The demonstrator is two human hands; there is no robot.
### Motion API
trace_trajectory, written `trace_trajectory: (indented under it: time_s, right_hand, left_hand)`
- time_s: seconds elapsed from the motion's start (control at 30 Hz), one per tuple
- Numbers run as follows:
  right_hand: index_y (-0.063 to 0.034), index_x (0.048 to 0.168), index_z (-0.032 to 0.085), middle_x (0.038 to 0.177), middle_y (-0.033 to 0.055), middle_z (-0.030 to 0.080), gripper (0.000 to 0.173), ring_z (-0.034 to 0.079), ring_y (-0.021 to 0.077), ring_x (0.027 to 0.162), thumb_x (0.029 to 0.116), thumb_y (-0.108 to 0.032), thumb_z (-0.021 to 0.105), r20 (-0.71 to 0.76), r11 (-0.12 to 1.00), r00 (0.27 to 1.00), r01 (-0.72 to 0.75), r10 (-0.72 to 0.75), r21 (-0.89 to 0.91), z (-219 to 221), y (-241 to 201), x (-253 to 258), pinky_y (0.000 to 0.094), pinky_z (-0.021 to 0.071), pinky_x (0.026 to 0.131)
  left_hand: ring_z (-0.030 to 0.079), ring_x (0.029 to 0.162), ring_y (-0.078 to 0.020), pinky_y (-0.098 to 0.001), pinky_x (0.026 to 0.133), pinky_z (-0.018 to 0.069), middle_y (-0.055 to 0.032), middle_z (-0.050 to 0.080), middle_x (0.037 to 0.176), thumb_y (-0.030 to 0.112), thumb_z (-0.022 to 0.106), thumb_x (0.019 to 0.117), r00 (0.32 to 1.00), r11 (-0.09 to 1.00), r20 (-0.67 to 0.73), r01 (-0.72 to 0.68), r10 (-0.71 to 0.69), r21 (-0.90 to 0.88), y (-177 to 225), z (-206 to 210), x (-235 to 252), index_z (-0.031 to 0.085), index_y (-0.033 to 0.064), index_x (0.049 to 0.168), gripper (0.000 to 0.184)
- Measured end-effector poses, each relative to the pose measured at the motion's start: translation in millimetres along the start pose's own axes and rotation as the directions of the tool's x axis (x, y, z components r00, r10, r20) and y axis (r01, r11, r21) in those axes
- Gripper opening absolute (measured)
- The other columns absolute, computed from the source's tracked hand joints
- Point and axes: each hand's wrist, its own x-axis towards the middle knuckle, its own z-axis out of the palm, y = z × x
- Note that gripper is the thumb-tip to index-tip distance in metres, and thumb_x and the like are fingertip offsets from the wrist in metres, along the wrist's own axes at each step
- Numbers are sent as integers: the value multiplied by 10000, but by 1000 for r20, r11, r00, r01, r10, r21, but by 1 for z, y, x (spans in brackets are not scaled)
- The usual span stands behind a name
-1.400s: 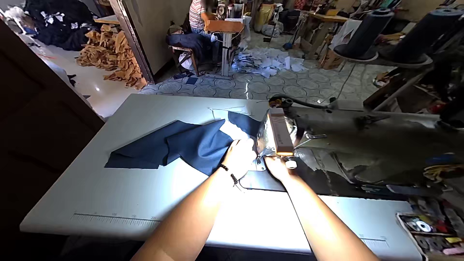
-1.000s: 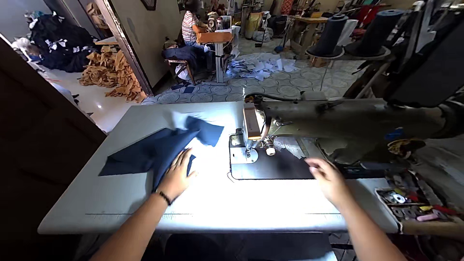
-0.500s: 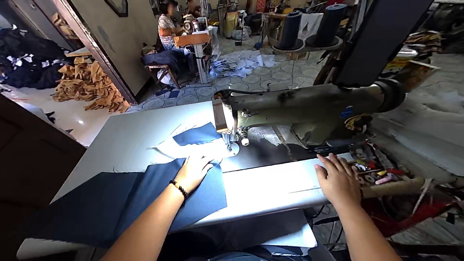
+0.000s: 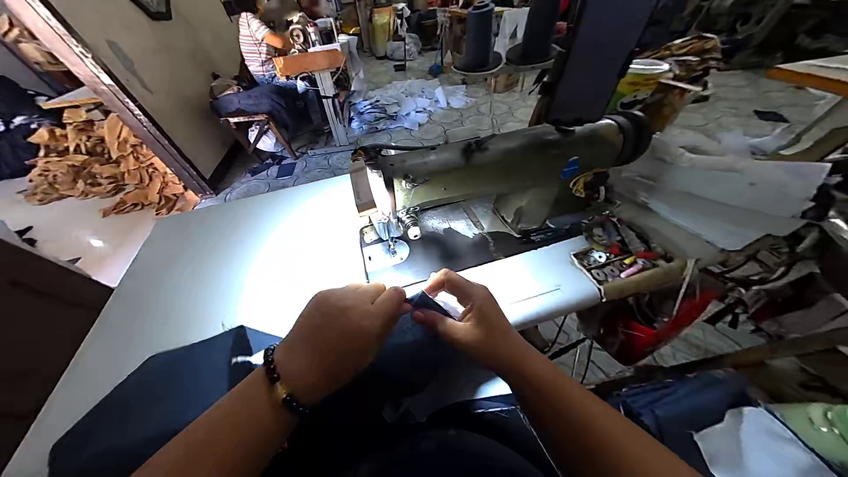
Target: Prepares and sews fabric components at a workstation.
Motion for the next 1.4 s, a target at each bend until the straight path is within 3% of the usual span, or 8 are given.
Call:
trace_trajectory:
  time_s: [0.13,0.3,0.43,0.77,0.87,1.0,1.17,1.4]
  right_hand:
    - [31,963,671,877,26,705,167,654,-21,834,965,-136,676,15,994,998,62,-63,86,-5,-6,-15,163,551,790]
    - [-4,953,719,838,7,709,225,639,-36,797,1016,-189,609,51,995,999,20,-16,-93,-25,-14,-16,156,533,774]
    - [-78,992,728,867,-52,712,172,658,-39,808,970,-239,672,10,988,999,-37,39,-151,-25,-16,-15,167,563,754]
    - [-61,885,704,786,-55,683,33,621,-53,709,914,-75,695,-38,997,997,-72,71,-10,-20,-2,-8,130,530,665]
    - [-52,950,704,829,-53,689,32,619,-52,721,932,-63,680,-94,995,992,-92,88,-48,-38,2,-8,131,534,672]
    - [-26,1017,680,896,-25,678,68,616,-46,783,964,-53,650,-140,987,986,-105,88,-119,-54,8,-13,126,525,728]
    - [-27,1038,687,926,-42,686,91,623,-65,813,951,-27,662,-205,988,977,-88,60,-129,-56,11,-18,111,532,758]
    - [-47,1026,724,948,-49,719,158,660,-26,830,884,21,727,-271,990,954,-140,130,-15,-57,21,-23,164,574,778]
  left_hand:
    - [604,519,-192,-322,446,476,-42,601,634,287,438,1079,999,996,-24,24,-26,-90,17,4,-3,705,74,955,363]
    - [589,534,-167,-323,481,474,-25,581,617,325,424,1087,994,961,35,112,-107,-252,19,11,3,690,82,951,385]
    - [571,516,-157,-328,456,455,-8,540,596,305,440,1071,989,958,51,149,-141,-245,20,17,3,670,93,940,339]
    - [509,465,-149,-325,428,420,1,501,566,370,447,1072,979,946,114,192,-167,-263,11,22,-4,676,100,972,368]
    - [450,485,-74,-260,469,400,28,484,566,435,561,1020,947,876,148,319,-284,-363,-4,27,-21,714,92,918,390]
    - [564,632,105,-95,608,483,84,674,720,231,675,947,862,669,212,493,-460,-556,-14,32,-37,760,79,943,174]
    - [671,725,46,-147,691,576,68,742,826,114,739,904,767,498,233,583,-598,-642,-8,34,-36,771,84,941,57]
    - [644,729,65,-123,687,549,87,714,811,166,708,926,788,508,226,557,-573,-657,-7,44,-41,735,97,914,75]
